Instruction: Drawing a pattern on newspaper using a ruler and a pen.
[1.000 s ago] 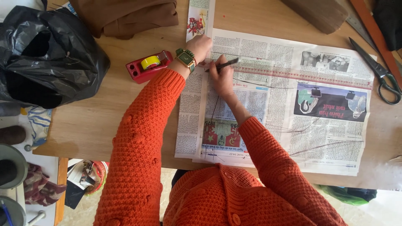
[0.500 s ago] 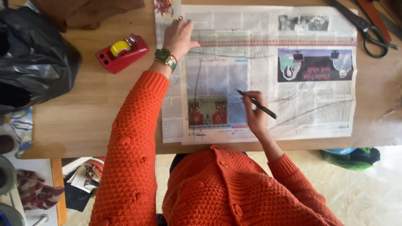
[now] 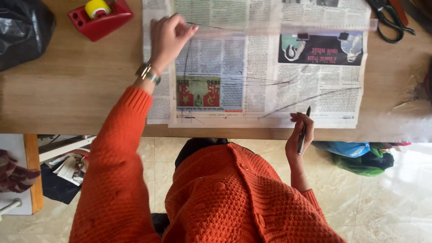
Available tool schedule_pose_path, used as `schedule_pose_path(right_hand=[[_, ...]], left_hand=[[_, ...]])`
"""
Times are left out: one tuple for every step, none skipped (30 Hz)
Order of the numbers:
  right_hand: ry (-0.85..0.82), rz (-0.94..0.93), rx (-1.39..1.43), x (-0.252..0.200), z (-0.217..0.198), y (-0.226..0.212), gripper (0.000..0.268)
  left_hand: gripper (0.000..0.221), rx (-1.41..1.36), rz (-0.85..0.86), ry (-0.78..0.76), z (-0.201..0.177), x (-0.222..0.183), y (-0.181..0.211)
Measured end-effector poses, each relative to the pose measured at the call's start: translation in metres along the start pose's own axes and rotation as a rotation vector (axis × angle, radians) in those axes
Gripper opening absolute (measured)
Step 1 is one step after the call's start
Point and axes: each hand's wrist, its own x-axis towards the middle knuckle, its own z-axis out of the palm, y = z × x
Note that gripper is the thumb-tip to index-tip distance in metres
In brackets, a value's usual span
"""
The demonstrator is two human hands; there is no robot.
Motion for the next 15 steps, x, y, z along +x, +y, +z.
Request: schedule_pose_path(right_hand=[[0.006, 0.0, -0.003, 0.001, -0.006, -0.003, 0.015], [0.017, 0.005, -0.027, 0.003, -0.011, -0.007, 0.018], [0.028, 0.01, -0.051, 0.005, -0.016, -0.01, 0.023], [0.046, 0.013, -0.058, 0.004, -0.021, -0.002, 0.023], [0.095, 0.04, -0.048, 0.004, -0.027, 0.007, 0.022], [0.157, 0.067, -0.046, 0.003, -0.034, 0.017, 0.022], [0.186, 0.071, -0.059, 0.0, -0.038, 0.028, 0.022], [0.196, 0.095, -0.074, -0.005, -0.042, 0.037, 0.015], [0.207, 0.12, -0.088, -0.01, -0.046, 0.046, 0.007], [0.236, 0.134, -0.106, -0.022, -0.046, 0.085, 0.007], [0.235, 0.197, -0.082, -0.035, -0.046, 0.123, 0.015], [0.235, 0.256, -0.052, -0.046, -0.046, 0.163, 0.033], [0.264, 0.265, -0.065, -0.039, -0.053, 0.138, 0.033], [0.187, 0.171, -0.147, -0.031, -0.059, 0.112, 0.023], [0.107, 0.079, -0.231, -0.023, -0.065, 0.086, 0.015]], left_hand=[[0.034, -0.004, 0.005, -0.001, -0.012, -0.018, 0.017], [0.04, -0.032, 0.025, 0.018, -0.024, -0.034, 0.033], [0.046, -0.061, 0.045, 0.038, -0.036, -0.049, 0.05], [0.046, -0.069, 0.061, 0.032, -0.046, -0.068, 0.065], [0.045, -0.065, -0.048, -0.043, -0.056, -0.087, 0.081], [0.046, -0.066, -0.144, -0.125, -0.063, -0.101, 0.096], [0.046, -0.08, -0.116, -0.136, -0.058, -0.12, 0.103], [0.043, -0.099, -0.198, -0.127, -0.056, -0.139, 0.109], [0.041, -0.118, -0.281, -0.121, -0.053, -0.158, 0.114], [0.041, -0.133, -0.256, -0.145, -0.051, -0.172, 0.113], [0.04, -0.116, -0.293, -0.149, -0.048, -0.185, 0.112], [0.039, -0.097, -0.329, -0.149, -0.046, -0.197, 0.109], [0.039, -0.109, -0.304, -0.169, -0.046, -0.199, 0.108], [0.037, -0.096, -0.325, -0.182, -0.046, -0.204, 0.108], [0.036, -0.083, -0.345, -0.195, -0.048, -0.208, 0.106]])
